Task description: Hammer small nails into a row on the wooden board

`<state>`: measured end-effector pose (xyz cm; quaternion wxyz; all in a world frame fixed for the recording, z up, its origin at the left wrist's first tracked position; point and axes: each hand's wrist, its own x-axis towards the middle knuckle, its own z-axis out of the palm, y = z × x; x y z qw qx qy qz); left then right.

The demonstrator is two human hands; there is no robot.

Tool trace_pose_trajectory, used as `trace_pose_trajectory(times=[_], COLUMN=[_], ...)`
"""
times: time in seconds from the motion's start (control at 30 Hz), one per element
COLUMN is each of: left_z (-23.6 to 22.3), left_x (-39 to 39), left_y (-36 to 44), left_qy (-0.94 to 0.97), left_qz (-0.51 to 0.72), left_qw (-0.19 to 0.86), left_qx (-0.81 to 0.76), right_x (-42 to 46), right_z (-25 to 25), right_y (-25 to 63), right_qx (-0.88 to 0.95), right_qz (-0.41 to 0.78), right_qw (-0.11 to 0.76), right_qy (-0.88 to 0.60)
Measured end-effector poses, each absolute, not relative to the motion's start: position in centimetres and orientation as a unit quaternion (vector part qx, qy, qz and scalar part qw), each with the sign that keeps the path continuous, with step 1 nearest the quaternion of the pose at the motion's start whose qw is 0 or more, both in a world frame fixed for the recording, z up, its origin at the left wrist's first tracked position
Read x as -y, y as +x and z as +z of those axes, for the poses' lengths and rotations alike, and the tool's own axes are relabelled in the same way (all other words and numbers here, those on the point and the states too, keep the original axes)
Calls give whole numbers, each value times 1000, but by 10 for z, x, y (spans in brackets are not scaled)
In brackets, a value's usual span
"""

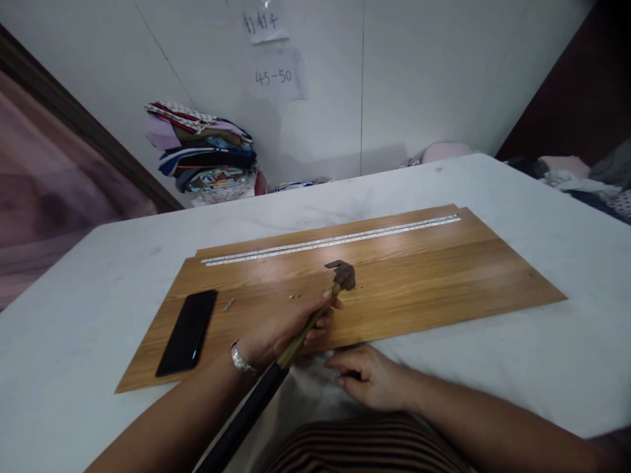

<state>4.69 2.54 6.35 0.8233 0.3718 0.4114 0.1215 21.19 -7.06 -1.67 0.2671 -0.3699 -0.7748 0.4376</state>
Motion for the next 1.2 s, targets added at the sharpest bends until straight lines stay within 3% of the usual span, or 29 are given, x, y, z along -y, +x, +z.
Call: trace_pose_trajectory(times=[1.2], left_z=[57], left_x=[-27], left_y=[48], left_qy=[396], left_qz=[128], left_qw=[804], left_qx=[-425], right_x=[72], right_z=[-21], right_y=[211], right_qx=[770], right_qz=[432], right_qw=[283], right_qy=[-375])
